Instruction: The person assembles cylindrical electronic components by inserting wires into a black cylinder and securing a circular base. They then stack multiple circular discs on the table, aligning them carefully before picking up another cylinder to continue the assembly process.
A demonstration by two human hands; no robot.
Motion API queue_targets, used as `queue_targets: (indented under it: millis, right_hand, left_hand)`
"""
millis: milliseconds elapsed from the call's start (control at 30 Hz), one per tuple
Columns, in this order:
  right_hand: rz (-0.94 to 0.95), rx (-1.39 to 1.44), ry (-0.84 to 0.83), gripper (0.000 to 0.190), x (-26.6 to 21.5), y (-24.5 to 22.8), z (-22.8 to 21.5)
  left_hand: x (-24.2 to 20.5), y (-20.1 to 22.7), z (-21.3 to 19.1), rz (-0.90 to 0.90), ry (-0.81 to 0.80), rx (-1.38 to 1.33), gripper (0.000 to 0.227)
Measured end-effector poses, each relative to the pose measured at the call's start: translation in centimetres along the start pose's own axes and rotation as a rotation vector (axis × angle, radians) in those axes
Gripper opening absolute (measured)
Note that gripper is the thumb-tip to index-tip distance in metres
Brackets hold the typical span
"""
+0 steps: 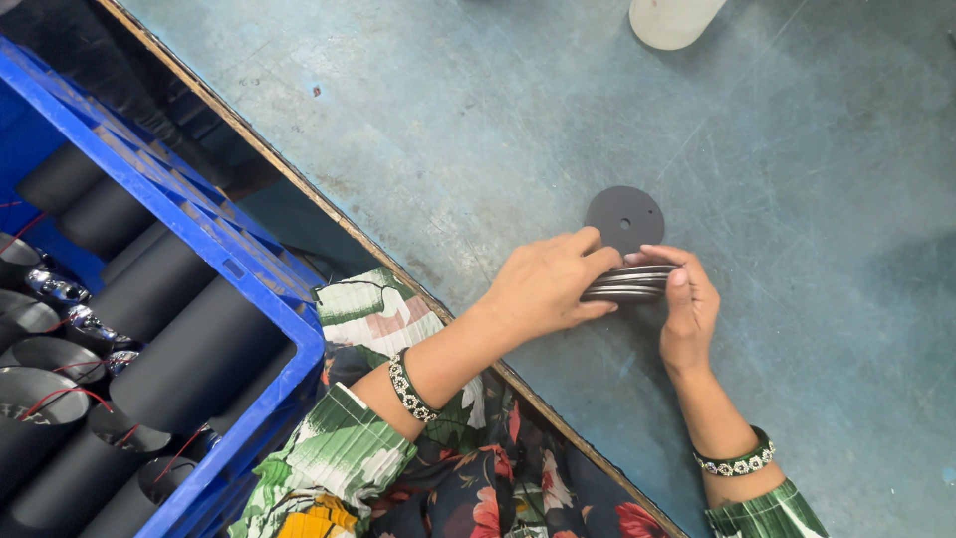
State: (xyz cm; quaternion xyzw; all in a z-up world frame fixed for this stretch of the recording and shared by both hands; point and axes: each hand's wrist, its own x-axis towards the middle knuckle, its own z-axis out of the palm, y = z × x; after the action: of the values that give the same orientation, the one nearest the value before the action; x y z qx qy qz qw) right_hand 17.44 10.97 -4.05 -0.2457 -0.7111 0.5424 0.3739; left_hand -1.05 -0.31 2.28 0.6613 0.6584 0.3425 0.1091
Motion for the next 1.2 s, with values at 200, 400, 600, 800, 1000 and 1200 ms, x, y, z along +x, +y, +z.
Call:
queue_targets:
  millis: [200, 400, 600, 800, 1000, 1200]
  right_hand:
    - [0.005, -0.010, -0.003, 0.049, 0.1, -0.3, 0.1]
    - [0.004, -0.009, -0.006, 0.048, 0.1, -0.2, 0.1]
    - [0.040, 0.030, -0.011, 0.049, 0.1, 0.0, 0.2]
    - [0.054, 0.028, -0.002, 0.051, 0.2, 0.1, 0.3]
    - [0.004, 0.009, 0.029, 0.056, 0.1, 0.7, 0.2]
    - [0.007, 0.006, 0.033, 0.064, 0.0, 1.2, -0.1]
  left_hand:
    - [-0.2, -0.4, 0.9, -0.080, -0.108, -0.007, 0.047]
    - [-0.8, -1.2, 2.1, -0.131, -0.217, 0.066, 0.053]
    - [-0.8, -1.2, 2.6, -0.140, -0.218, 0.084, 0.050]
    - [-0.6, -1.0, 2.6, -0.160, -0.215, 0.057, 0.048]
    - [-0.6, -1.0, 2.5, -0.145, -0.200, 0.052, 0.043]
    - [-0.4, -0.9, 2.5, -0.146, -0.198, 0.022, 0.043]
